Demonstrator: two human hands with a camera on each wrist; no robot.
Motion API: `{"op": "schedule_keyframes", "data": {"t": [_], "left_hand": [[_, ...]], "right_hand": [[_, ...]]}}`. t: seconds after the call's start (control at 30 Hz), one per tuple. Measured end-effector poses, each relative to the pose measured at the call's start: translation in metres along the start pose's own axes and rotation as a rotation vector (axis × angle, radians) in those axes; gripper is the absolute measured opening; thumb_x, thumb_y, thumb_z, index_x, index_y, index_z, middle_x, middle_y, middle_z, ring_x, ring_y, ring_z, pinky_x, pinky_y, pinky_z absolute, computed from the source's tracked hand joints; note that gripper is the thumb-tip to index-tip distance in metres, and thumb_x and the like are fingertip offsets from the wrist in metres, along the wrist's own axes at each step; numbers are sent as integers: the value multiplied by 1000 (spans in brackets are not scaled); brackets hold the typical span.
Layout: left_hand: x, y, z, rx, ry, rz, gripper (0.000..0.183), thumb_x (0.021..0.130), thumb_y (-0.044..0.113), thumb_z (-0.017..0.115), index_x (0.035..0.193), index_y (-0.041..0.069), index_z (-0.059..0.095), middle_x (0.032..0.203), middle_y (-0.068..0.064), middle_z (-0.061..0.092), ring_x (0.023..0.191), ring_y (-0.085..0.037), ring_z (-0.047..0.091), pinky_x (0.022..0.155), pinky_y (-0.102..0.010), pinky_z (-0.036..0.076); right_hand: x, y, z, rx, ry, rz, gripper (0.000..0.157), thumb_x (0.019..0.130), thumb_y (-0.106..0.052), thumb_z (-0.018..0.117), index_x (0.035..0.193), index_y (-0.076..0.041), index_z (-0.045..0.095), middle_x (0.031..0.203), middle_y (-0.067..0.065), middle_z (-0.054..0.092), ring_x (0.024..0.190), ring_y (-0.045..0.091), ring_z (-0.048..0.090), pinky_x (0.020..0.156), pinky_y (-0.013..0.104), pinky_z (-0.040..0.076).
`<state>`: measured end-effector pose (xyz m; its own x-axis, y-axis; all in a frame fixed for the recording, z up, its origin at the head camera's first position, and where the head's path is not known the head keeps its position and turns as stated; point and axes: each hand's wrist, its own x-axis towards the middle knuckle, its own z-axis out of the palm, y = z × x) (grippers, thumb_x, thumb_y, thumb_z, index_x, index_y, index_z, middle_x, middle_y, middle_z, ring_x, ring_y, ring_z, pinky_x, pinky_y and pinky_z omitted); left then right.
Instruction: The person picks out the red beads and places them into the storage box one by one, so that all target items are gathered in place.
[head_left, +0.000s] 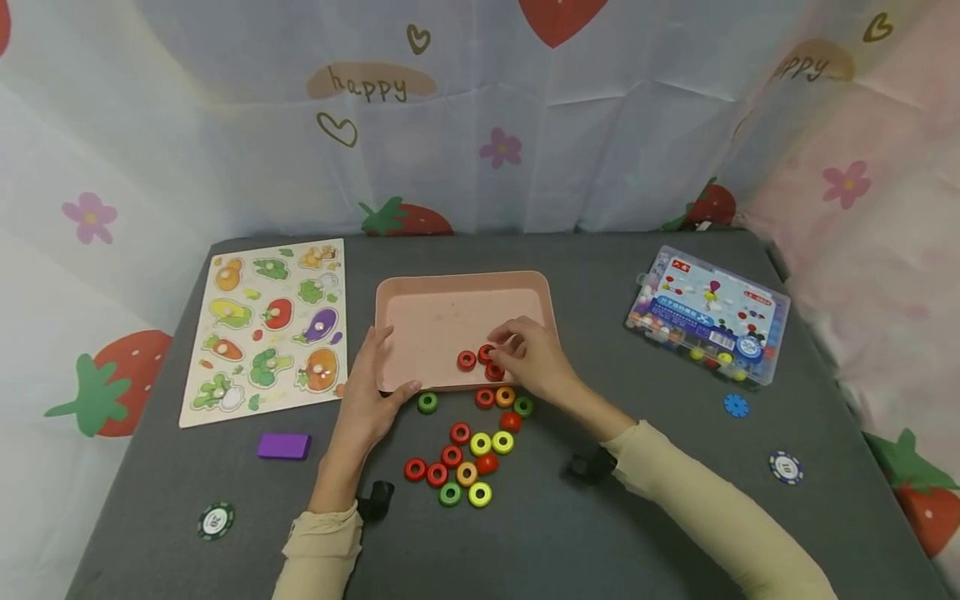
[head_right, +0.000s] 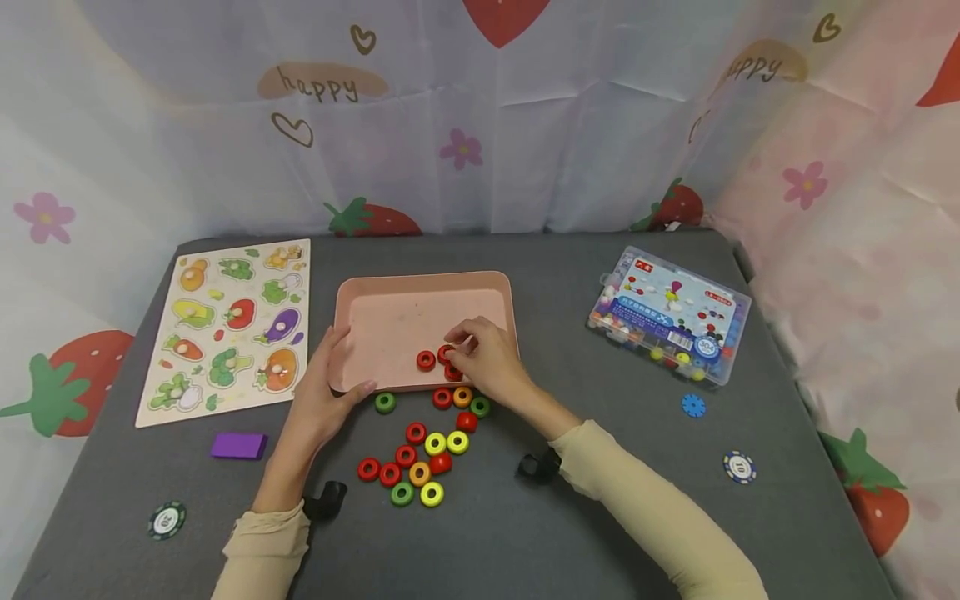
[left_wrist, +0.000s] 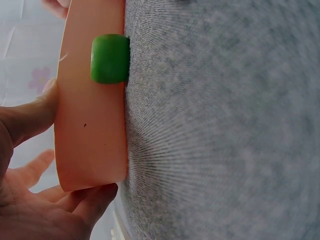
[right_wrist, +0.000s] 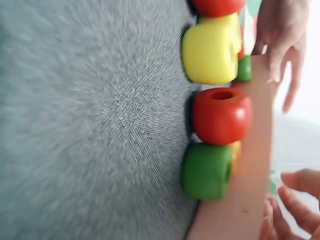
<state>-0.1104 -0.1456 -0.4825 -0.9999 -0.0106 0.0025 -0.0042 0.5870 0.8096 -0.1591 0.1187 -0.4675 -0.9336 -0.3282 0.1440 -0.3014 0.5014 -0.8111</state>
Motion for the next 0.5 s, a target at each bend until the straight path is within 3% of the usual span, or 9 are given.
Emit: {"op": "schedule_keyframes", "data": {"t": [0.17,0.27,0.4,0.5], "left_hand": [[0,1,0,5,5,2,86,86,14,80,156,21,31,168,-12,15,152,-37,18,118,-61,22],[-1,1,-1,6,4,3,86,86,14,80,156,21,31,168,-12,14,152,-37,18,118,-61,21],[0,0,0,9,4,9,85,86,14,80,156,19,31,168,-13,14,153,-37,17,119,-61,21],[0,0,1,5,5,8,85,85,13,80,156,18,32,168,-13,14,153,-37,17,119,-60,20]], "right_hand": [[-19,-7,-14,6,-87,-71,10,92,-11,72,101,-7,73,82,-1,65,73,15,58,64,28,50],[-33,-8,-20,-16,-185,-83,8,92,-14,72,100,-11,73,74,-5,61,66,11,54,59,25,46],[-48,-6,-24,-74,-328,-87,15,90,-15,76,104,-12,72,72,-7,57,62,7,51,56,22,43],[-54,-3,-24,-115,-386,-91,18,89,-17,77,106,-12,72,71,-8,57,60,4,50,55,21,42]]}}
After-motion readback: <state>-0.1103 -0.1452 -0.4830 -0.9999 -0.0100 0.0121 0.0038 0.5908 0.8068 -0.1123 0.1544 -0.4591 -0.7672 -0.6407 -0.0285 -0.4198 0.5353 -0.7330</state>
